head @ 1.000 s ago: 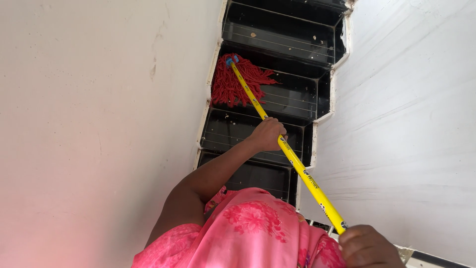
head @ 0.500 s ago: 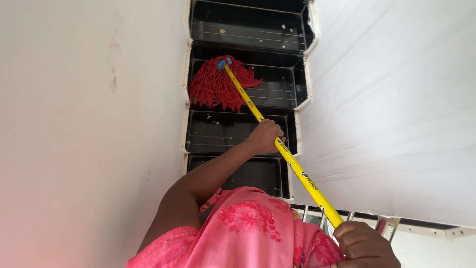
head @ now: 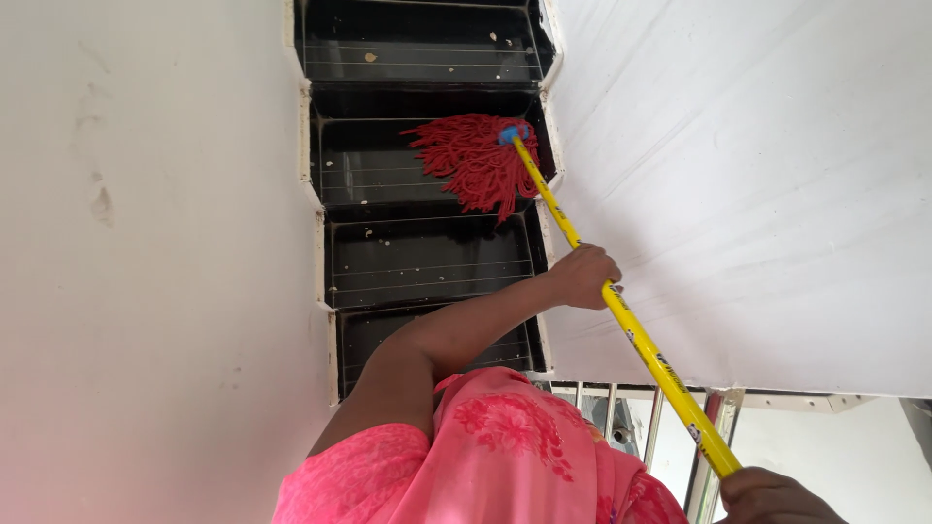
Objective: The person cleans the stairs by mopping each step from bottom to top using a mop.
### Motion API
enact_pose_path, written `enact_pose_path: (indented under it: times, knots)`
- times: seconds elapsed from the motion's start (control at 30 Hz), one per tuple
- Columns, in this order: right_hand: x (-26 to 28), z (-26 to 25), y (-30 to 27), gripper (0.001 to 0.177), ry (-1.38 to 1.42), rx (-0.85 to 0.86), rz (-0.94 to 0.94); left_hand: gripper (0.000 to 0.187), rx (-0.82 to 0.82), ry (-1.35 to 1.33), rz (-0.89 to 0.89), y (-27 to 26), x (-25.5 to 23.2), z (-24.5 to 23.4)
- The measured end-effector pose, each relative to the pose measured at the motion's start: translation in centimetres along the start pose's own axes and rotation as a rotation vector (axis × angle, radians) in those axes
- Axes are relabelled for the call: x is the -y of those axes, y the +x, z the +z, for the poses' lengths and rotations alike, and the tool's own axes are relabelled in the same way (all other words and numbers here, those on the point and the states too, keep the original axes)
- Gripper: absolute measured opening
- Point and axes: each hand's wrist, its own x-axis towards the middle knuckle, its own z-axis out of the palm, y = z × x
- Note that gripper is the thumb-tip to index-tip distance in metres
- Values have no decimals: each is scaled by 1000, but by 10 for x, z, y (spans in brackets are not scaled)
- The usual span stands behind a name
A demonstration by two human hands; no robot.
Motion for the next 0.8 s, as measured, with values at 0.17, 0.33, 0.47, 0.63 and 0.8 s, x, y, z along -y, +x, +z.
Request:
enact_pose_path:
  times: [0.17,0.33,0.47,0.63,0.8]
  knots:
    - [-14,-15,12,22,-34,-97,-116,24,74,1,-44,12,-6,4]
    - [45,44,103,30,101,-528,-174,27,115,68,-71,2,7,-5]
    - [45,60,159,45,261,-468,-257,30,83,82,-37,-15,10,-15]
    - [40,51,165,42,260,-289,-343,26,48,83,-55,-36,14,-30]
    - [47,64,196,37,292,-209,-548,22,-73,96,-73,-80,24,-54]
